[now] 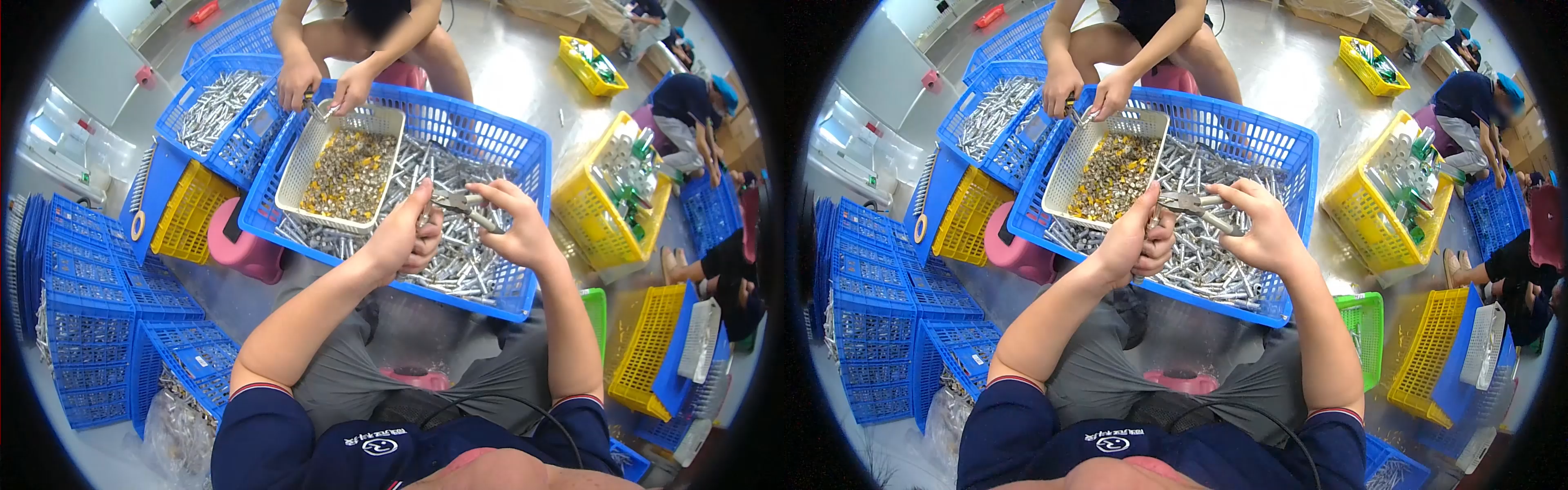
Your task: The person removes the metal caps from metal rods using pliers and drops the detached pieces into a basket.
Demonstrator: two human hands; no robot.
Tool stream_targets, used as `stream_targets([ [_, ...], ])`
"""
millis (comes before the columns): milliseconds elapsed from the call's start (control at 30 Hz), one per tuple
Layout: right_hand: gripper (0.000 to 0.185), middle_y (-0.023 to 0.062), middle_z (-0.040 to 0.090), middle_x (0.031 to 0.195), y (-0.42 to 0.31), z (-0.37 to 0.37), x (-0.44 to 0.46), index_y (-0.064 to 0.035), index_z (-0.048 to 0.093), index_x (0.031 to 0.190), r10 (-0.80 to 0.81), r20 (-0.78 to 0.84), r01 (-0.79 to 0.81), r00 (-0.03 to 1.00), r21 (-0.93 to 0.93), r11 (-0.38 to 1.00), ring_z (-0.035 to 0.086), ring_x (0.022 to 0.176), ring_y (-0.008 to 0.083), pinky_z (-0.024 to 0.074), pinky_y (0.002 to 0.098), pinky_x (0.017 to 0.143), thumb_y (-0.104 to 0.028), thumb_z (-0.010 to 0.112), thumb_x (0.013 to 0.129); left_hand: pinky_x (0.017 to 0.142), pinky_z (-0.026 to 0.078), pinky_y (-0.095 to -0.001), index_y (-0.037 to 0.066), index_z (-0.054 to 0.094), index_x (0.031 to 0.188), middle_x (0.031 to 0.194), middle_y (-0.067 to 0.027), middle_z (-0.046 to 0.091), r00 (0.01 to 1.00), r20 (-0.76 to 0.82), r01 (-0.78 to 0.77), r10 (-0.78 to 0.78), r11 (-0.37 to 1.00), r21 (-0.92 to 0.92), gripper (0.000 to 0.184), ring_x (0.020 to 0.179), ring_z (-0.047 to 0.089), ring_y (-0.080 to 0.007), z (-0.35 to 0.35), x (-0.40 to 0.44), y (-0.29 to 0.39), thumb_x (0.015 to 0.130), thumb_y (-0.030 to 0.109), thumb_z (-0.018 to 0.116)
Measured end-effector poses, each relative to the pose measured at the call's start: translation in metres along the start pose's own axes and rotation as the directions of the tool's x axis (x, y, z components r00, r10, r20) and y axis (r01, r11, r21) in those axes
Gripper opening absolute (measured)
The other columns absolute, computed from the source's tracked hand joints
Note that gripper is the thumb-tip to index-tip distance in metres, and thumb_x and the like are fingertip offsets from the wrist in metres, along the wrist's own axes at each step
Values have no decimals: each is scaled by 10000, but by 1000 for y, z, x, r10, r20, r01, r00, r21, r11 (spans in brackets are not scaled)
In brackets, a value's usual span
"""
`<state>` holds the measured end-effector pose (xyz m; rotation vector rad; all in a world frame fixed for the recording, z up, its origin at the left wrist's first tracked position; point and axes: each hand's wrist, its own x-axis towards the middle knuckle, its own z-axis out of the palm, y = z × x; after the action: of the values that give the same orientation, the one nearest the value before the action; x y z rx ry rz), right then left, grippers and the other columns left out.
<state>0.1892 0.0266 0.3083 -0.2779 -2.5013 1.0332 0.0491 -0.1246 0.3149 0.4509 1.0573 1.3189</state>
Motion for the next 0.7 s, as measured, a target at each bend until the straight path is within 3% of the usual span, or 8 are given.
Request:
stream_targets([
  [200, 529, 115, 539, 855, 3, 0, 0, -41, 570, 1099, -7, 23, 7, 1000, 18, 1000, 535, 860, 258, 422, 335, 793, -34, 582, 571, 300, 108, -211, 134, 275, 559, 418, 61, 195, 993, 95, 62, -64, 998, 24, 569, 316, 154, -51, 0, -3, 5, 898, 584, 194],
  [267, 474, 115, 555, 858, 16, 4, -5, -23, 584, 1058, 26, 222, -89, 975, 277, 957, 545, 857, 243, 426, 330, 781, -42, 577, 583, 305, 108, -209, 134, 278, 556, 418, 63, 193, 982, 148, 105, -117, 991, 86, 576, 318, 155, -50, -2, -5, 5, 895, 591, 186],
  [367, 423, 116, 569, 870, 6, 1, -2, -8, 591, 1021, 44, 196, -87, 980, 218, 972, 556, 852, 222, 426, 320, 772, -51, 577, 601, 313, 109, -206, 135, 284, 547, 418, 68, 188, 978, 172, 110, -116, 993, 47, 595, 325, 163, -51, -2, -5, 4, 887, 609, 164],
  [433, 404, 119, 570, 875, 2, 2, -2, -10, 590, 1006, 73, 140, -100, 987, 194, 976, 563, 829, 242, 431, 327, 763, -65, 606, 606, 311, 113, -206, 133, 293, 564, 426, 65, 204, 974, 197, 119, -116, 993, -4, 595, 326, 173, -51, -2, -6, 5, 879, 620, 157],
  [500, 403, 118, 564, 861, -3, 6, -1, -17, 590, 993, -25, -131, 25, 991, -2, 1000, 555, 815, 271, 435, 335, 749, -84, 646, 600, 310, 119, -206, 132, 303, 585, 435, 62, 214, 971, 222, 108, -94, 993, -52, 572, 328, 185, -52, -4, -5, 2, 884, 600, 167],
  [533, 374, 104, 543, 832, -5, 6, -2, -35, 591, 994, -80, -187, 57, 979, -125, 990, 540, 792, 248, 429, 316, 717, -75, 662, 629, 309, 126, -207, 131, 313, 606, 444, 58, 225, 966, 247, 99, -72, 990, -100, 548, 331, 196, -53, -5, -5, 1, 890, 580, 178],
  [700, 406, 109, 543, 838, -14, 9, 0, -42, 595, 967, -167, -313, 80, 935, -273, 959, 534, 798, 275, 422, 347, 721, -58, 668, 568, 309, 151, -211, 136, 317, 655, 473, 48, 237, 982, 188, 36, 17, 961, -274, 407, 345, 222, -59, -5, -5, 0, 890, 457, 230],
])
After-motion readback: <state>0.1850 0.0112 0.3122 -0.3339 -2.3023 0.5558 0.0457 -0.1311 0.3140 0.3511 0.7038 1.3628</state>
